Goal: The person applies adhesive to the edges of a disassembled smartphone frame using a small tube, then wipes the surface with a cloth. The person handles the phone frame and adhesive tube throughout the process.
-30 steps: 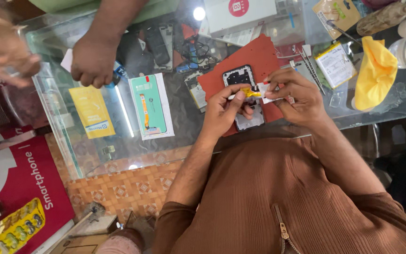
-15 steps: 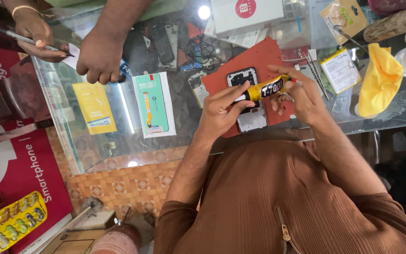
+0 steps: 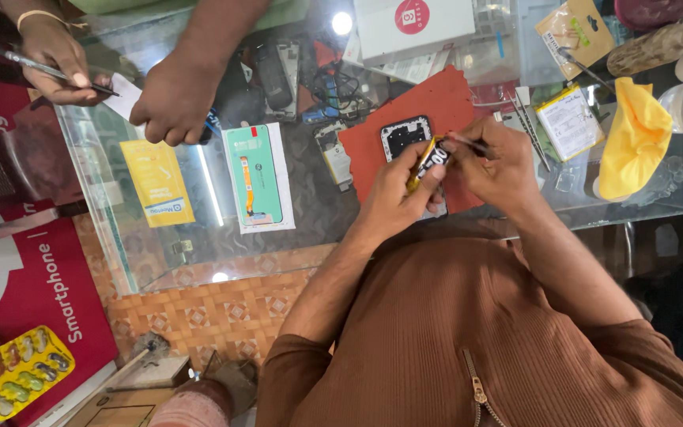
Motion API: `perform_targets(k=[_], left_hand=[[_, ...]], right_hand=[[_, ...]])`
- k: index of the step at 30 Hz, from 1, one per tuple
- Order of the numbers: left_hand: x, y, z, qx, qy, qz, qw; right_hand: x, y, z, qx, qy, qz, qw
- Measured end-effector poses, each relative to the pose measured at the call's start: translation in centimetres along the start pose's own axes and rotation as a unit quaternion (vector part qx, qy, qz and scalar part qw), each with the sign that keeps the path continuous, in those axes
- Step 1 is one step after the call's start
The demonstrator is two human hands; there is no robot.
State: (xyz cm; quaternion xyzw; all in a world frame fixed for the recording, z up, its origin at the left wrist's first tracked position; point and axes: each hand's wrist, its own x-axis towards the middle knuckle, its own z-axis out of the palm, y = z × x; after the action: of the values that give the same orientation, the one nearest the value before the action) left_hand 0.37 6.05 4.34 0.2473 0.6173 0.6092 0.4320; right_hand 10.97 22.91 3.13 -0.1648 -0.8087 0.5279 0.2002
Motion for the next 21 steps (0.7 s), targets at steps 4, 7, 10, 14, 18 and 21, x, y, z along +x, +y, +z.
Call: perform_targets(k=[4,7,10,14,18,21], left_hand=[[0.4,0.0,0.1,0.019,0.010,0.026,0.999],[0.3,-0.1,0.5,-0.061,-0.008,-0.012,0.998],[0.6,-0.2,0.8,-0.057,0.030,-0.048,0.997],[1.0,-0.3,0.4,0.116,0.108,0.127,0.979],[1.0,-0.5,0.6,0.184,0.146,0.273,0.933],[1.0,-0.6,1.0,0.178,0.142,0.262,0.938]], right_hand=[[0.2,0.2,0.6,0.156,0.021,0.124,0.980],[0.5,0.3,0.4,0.106,0.002,0.029,0.994],[0.8,-0.1,-0.1,0.040,-0.024,-0.053,0.997],[1.0,-0.9,-0.5,-0.036,-0.067,-0.118,0.990],[0.6,-0.9,0.9,0.271,-0.043,0.101,0.956],[0.4,-0.6,0.8,0.123,-0.022,-0.001,0.992]])
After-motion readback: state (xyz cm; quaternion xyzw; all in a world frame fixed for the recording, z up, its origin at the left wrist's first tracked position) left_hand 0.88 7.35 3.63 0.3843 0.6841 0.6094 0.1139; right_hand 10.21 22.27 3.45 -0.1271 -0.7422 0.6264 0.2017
